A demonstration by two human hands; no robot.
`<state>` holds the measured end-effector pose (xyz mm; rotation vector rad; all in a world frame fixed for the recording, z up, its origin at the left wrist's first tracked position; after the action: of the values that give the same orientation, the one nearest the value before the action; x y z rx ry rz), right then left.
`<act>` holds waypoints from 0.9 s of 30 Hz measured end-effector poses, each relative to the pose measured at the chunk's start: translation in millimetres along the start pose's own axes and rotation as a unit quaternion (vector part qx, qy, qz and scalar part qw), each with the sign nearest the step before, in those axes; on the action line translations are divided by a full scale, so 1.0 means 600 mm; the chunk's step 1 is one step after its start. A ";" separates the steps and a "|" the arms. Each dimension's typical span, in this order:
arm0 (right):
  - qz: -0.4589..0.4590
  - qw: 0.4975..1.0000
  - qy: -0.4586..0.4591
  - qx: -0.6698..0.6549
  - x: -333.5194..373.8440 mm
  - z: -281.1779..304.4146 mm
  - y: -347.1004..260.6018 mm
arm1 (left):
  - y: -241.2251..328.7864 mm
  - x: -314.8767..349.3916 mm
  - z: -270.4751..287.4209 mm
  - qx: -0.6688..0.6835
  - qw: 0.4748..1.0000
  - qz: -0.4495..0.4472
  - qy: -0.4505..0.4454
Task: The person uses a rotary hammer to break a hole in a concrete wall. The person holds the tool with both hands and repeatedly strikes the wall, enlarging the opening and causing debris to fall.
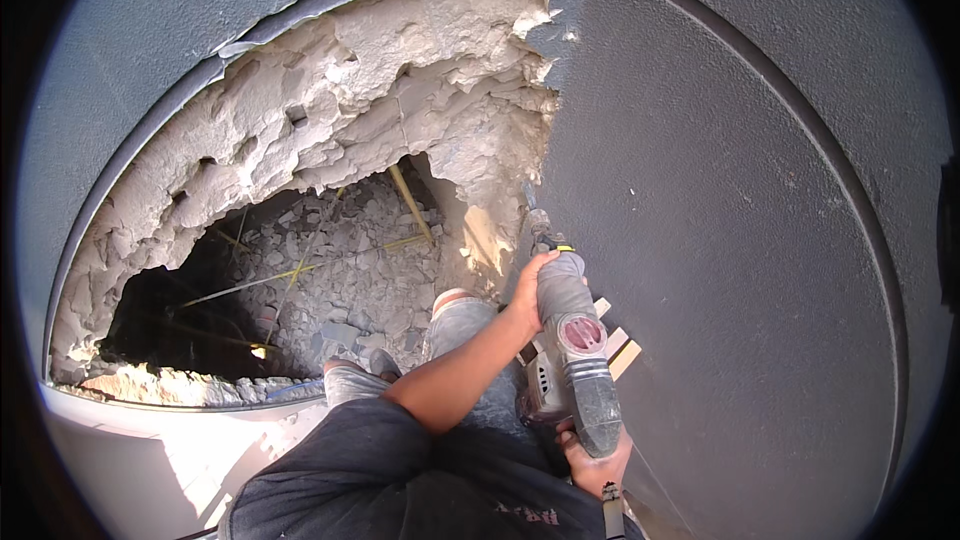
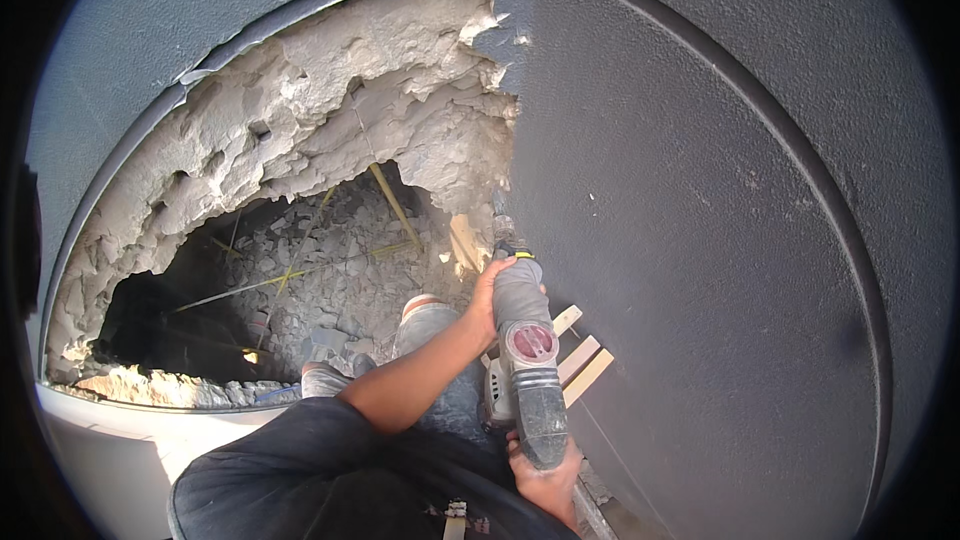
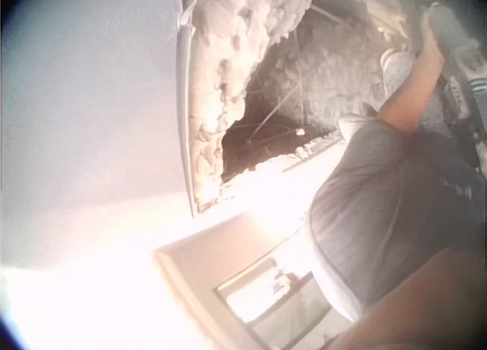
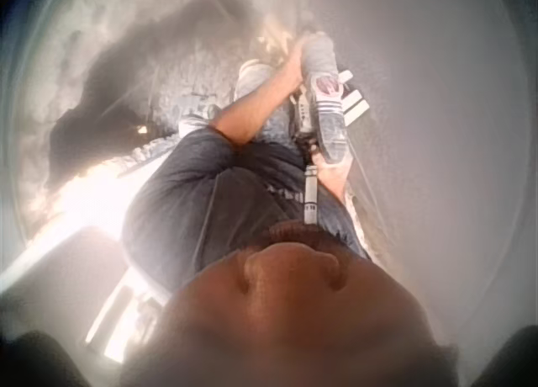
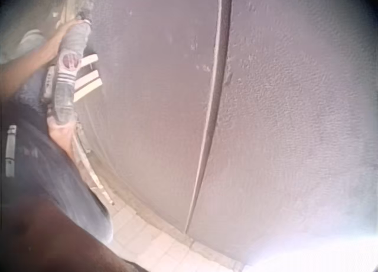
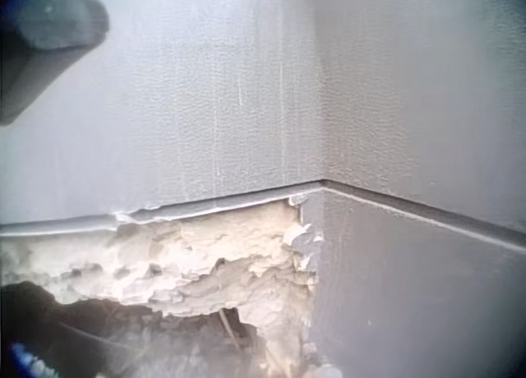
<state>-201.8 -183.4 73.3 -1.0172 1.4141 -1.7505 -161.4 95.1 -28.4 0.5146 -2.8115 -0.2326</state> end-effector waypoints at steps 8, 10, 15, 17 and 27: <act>-0.030 0.982 -0.114 0.147 -0.077 -0.025 -0.010 | 0.021 -0.044 0.032 0.115 0.986 0.014 -0.117; -0.021 0.978 -0.126 0.165 -0.098 -0.030 -0.014 | 0.028 -0.058 0.028 0.162 0.978 0.023 -0.129; 0.019 0.984 -0.053 0.168 -0.172 -0.059 -0.045 | 0.087 -0.110 0.042 0.124 0.984 0.032 -0.127; 0.043 0.980 -0.051 0.188 -0.208 -0.082 -0.069 | 0.122 -0.120 0.049 0.140 0.982 0.032 -0.121; 0.079 0.995 -0.041 0.047 -0.274 -0.065 -0.070 | 0.208 -0.162 0.026 -0.006 1.000 -0.010 -0.025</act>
<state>-158.2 -15.4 82.9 -0.8922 1.3112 -1.6259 -119.1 247.8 -40.9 0.5428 -2.8532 -0.2692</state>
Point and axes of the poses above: each hand's wrist, its own x-axis away from the middle knuckle, its own z-axis out of the back of the hand, y = z × x, the point moved 6 cm from there along -x, towards the middle knuckle, and after that the axes turned 12 degrees about -y, right-handed, at the moved point
